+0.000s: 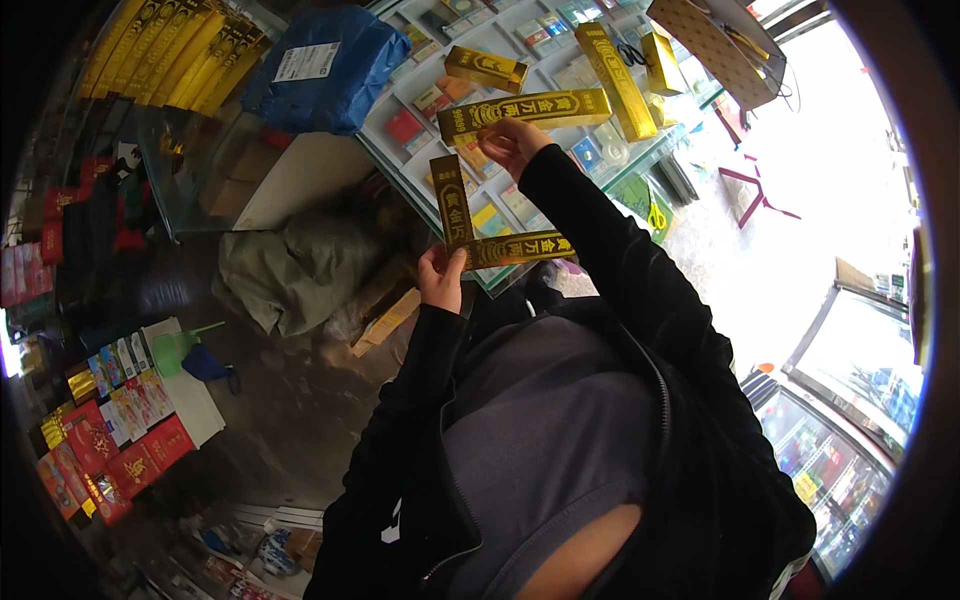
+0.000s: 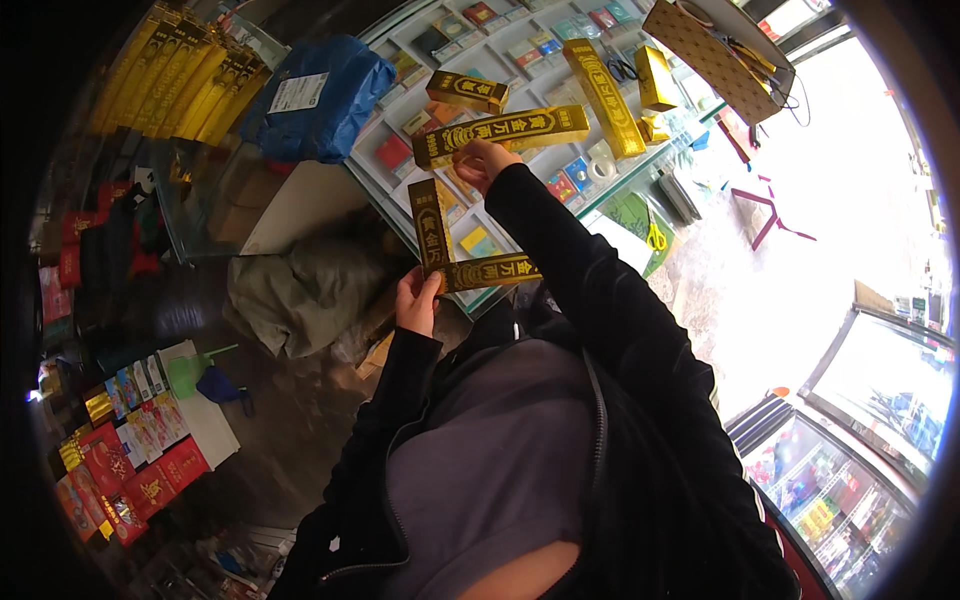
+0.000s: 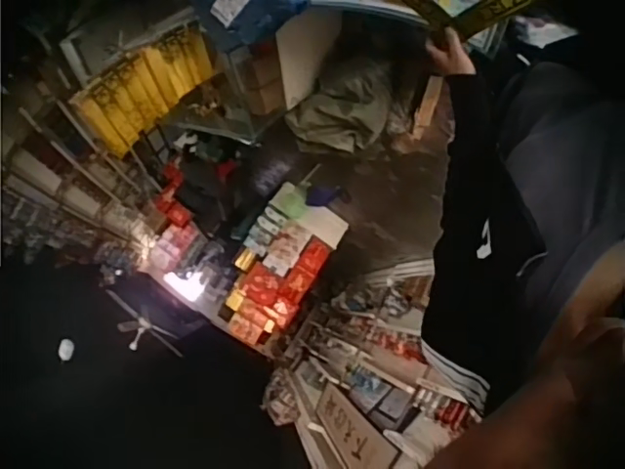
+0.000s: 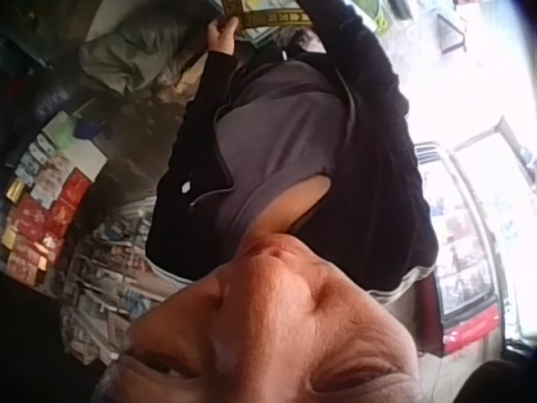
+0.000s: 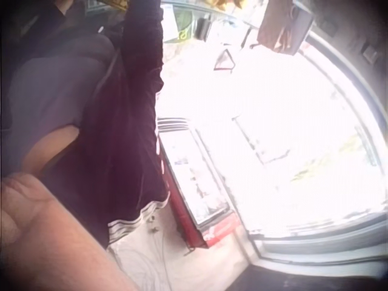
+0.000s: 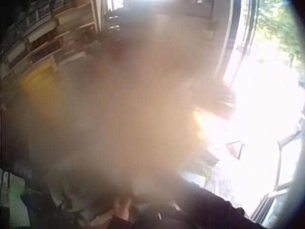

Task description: The person assembles rectangular frames from gold-colored paper strips on a glass counter. They apply clear adhesive tape to join the corners, trim excess tape with scissors, and place the completed frames on the counter.

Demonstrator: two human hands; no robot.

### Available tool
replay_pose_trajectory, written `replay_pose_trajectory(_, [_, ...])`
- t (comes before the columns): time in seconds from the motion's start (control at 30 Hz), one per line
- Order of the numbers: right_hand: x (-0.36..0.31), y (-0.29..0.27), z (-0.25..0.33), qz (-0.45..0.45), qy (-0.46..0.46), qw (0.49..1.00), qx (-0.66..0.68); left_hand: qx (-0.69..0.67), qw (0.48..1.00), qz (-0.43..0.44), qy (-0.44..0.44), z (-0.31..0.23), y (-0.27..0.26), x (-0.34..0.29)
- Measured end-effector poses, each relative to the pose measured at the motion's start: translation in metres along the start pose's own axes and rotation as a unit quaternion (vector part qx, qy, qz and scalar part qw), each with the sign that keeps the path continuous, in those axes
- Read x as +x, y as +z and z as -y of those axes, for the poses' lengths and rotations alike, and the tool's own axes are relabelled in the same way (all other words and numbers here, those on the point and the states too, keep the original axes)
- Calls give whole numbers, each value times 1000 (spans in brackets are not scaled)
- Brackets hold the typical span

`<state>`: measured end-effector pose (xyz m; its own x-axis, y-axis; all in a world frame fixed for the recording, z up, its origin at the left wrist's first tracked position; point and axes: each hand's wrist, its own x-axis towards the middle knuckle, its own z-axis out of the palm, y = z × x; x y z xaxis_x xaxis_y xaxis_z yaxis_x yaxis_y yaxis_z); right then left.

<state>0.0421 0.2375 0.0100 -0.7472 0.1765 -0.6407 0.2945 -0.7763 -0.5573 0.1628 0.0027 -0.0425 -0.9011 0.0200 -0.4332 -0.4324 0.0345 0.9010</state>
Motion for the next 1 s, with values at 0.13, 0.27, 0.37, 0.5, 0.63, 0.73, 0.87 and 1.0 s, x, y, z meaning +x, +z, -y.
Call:
replay_pose_trajectory(0.13, [44,-11,-13,49,-39,989,-132,9,999,5,48,15,-4,10])
replay_pose_trajectory(0.27, [51,-13,-14,52,1,937,-345,95,989,-34,106,4,-8,23])
replay_pose_trajectory(0.37, [23,-6,-10,-59,87,970,-218,195,953,-60,222,-24,-7,50])
replay_pose_trajectory(0.5, [-12,2,7,-60,129,953,-266,222,940,-35,256,-60,3,94])
replay_pose_trajectory(0.63, [-25,-4,21,-44,-176,724,-665,244,935,7,255,-74,16,113])
replay_pose_trajectory(0.73, [-23,-10,20,-28,-418,576,-702,273,920,26,280,-76,23,118])
replay_pose_trajectory(0.87, [-11,-9,17,-12,-344,495,-798,263,930,67,250,-78,27,118])
replay_pose_trajectory(1.0, [-6,-9,16,3,-325,493,-807,256,938,76,219,-80,32,117])
